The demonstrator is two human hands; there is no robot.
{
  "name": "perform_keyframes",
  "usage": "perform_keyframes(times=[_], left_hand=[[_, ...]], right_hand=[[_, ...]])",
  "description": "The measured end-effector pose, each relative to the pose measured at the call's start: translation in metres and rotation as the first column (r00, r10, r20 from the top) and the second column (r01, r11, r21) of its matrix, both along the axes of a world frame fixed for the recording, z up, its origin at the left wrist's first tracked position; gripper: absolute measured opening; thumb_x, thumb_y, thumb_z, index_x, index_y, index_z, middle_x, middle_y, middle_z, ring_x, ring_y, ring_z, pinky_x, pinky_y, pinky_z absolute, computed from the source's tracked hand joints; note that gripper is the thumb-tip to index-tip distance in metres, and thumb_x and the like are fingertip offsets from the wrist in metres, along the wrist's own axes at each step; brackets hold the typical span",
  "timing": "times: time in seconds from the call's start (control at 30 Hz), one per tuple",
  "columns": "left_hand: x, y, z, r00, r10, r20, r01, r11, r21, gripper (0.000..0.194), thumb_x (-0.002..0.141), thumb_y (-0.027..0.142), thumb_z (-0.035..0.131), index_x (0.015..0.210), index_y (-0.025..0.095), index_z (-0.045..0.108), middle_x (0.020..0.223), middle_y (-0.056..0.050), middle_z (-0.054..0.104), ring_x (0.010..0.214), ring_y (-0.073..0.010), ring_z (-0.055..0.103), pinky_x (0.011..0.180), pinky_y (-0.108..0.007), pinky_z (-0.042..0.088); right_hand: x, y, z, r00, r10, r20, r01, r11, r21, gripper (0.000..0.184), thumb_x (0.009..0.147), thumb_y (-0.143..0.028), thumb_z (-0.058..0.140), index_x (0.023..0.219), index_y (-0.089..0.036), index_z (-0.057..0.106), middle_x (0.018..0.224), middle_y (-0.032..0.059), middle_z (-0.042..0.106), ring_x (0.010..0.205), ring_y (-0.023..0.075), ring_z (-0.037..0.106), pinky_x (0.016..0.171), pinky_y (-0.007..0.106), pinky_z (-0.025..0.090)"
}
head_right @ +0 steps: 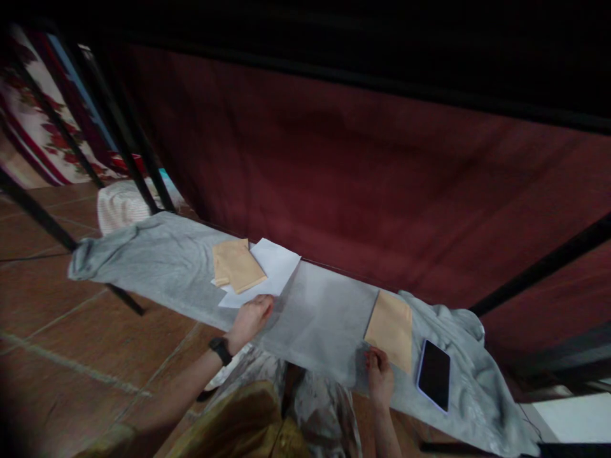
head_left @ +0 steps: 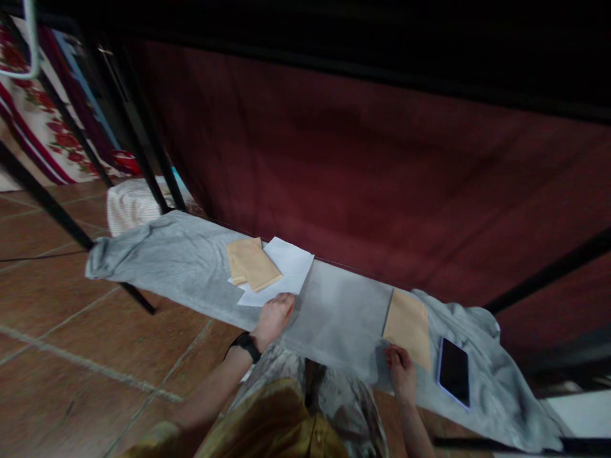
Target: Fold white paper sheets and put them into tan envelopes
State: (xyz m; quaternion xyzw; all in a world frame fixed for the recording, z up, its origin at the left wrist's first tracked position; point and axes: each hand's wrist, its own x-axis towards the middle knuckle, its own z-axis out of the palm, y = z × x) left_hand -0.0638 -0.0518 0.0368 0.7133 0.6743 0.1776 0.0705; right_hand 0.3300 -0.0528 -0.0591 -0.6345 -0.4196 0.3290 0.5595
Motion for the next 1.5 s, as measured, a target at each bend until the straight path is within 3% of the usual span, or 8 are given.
perform_keyframes(times=[0.17,0.33,0.43,0.7,1.0,1.23,1.43,1.5], left_hand=[[0.081,-0.016,-0.006,0.974,-0.222,-0.032,0.223,0.975,0.009,0.024,0.096,0.01,0.049,0.115,0.018,0.062,0.116,-0.009,0.069,0.112,-0.0231,0.064,0.094,-0.036,0.052],[0.131,-0.031,-0.018,0.941,-0.333,-0.063,0.334,0.943,0.0,0.027,0.095,0.007,0.05,0.118,0.016,0.062,0.112,-0.011,0.071,0.108,-0.0256,0.067,0.088,-0.038,0.055],[0.144,-0.034,-0.022,0.932,-0.357,-0.065,0.358,0.934,0.001,0.024,0.097,0.011,0.05,0.116,0.016,0.064,0.109,-0.01,0.073,0.105,-0.0255,0.068,0.087,-0.038,0.055],[0.11,-0.021,-0.044,0.979,-0.203,0.024,0.196,0.967,0.165,0.028,0.103,0.028,0.048,0.126,0.021,0.062,0.136,-0.008,0.065,0.126,-0.0222,0.06,0.109,-0.04,0.047],[0.083,-0.009,-0.092,0.981,-0.118,-0.157,0.142,0.978,0.15,0.053,0.104,0.041,0.04,0.146,0.011,0.049,0.156,-0.019,0.047,0.147,-0.0294,0.042,0.119,-0.048,0.038],[0.095,-0.003,-0.096,0.976,-0.132,-0.174,0.159,0.975,0.157,0.054,0.105,0.037,0.032,0.15,0.01,0.046,0.158,-0.017,0.044,0.149,-0.0266,0.038,0.121,-0.047,0.034],[0.114,0.019,-0.102,0.953,-0.229,-0.201,0.252,0.963,0.098,0.057,0.098,0.02,0.037,0.154,0.011,0.04,0.16,-0.015,0.042,0.151,-0.0241,0.034,0.123,-0.046,0.029],[0.11,0.025,-0.102,0.959,-0.193,-0.208,0.212,0.974,0.075,0.057,0.098,0.018,0.035,0.154,0.009,0.04,0.16,-0.014,0.041,0.151,-0.0225,0.033,0.124,-0.043,0.028]], right_hand=[[-0.034,0.007,0.009,0.981,0.165,-0.101,-0.173,0.982,-0.073,0.056,0.065,-0.07,0.067,0.091,-0.02,0.069,0.077,0.0062,0.075,0.063,0.0215,0.068,0.058,0.035,0.058],[-0.085,0.01,0.026,0.886,0.412,-0.213,-0.454,0.864,-0.217,0.048,0.074,-0.07,0.059,0.092,-0.027,0.072,0.084,0.0067,0.078,0.068,0.0238,0.072,0.061,0.038,0.059],[-0.103,0.015,0.03,0.874,0.484,-0.038,-0.482,0.854,-0.196,0.04,0.084,-0.064,0.051,0.086,-0.029,0.071,0.08,0.0035,0.077,0.071,0.023,0.072,0.061,0.035,0.058],[-0.09,0.033,0.022,0.886,0.446,0.128,-0.402,0.876,-0.268,0.02,0.081,-0.038,0.057,0.082,-0.023,0.07,0.07,0.0026,0.072,0.062,0.0195,0.065,0.05,0.027,0.051],[-0.078,0.032,0.017,0.834,0.45,0.319,-0.337,0.874,-0.35,0.017,0.084,-0.024,0.052,0.083,-0.023,0.069,0.063,-0.0006,0.067,0.052,0.0156,0.062,0.044,0.022,0.046],[-0.096,0.022,0.022,0.771,0.225,0.596,-0.196,0.974,-0.113,0.04,0.096,-0.028,0.044,0.127,-0.011,0.063,0.122,0.022,0.067,0.115,0.0312,0.064,0.096,0.045,0.053],[-0.158,0.03,0.005,0.67,0.322,0.669,-0.408,0.912,-0.03,0.051,0.105,-0.037,0.029,0.142,-0.016,0.057,0.147,0.0116,0.058,0.137,0.0202,0.051,0.115,0.04,0.043],[-0.16,0.032,-0.002,0.563,0.308,0.767,-0.407,0.911,-0.067,0.053,0.105,-0.034,0.027,0.146,-0.014,0.054,0.151,0.0138,0.054,0.142,0.022,0.046,0.12,0.046,0.034]])
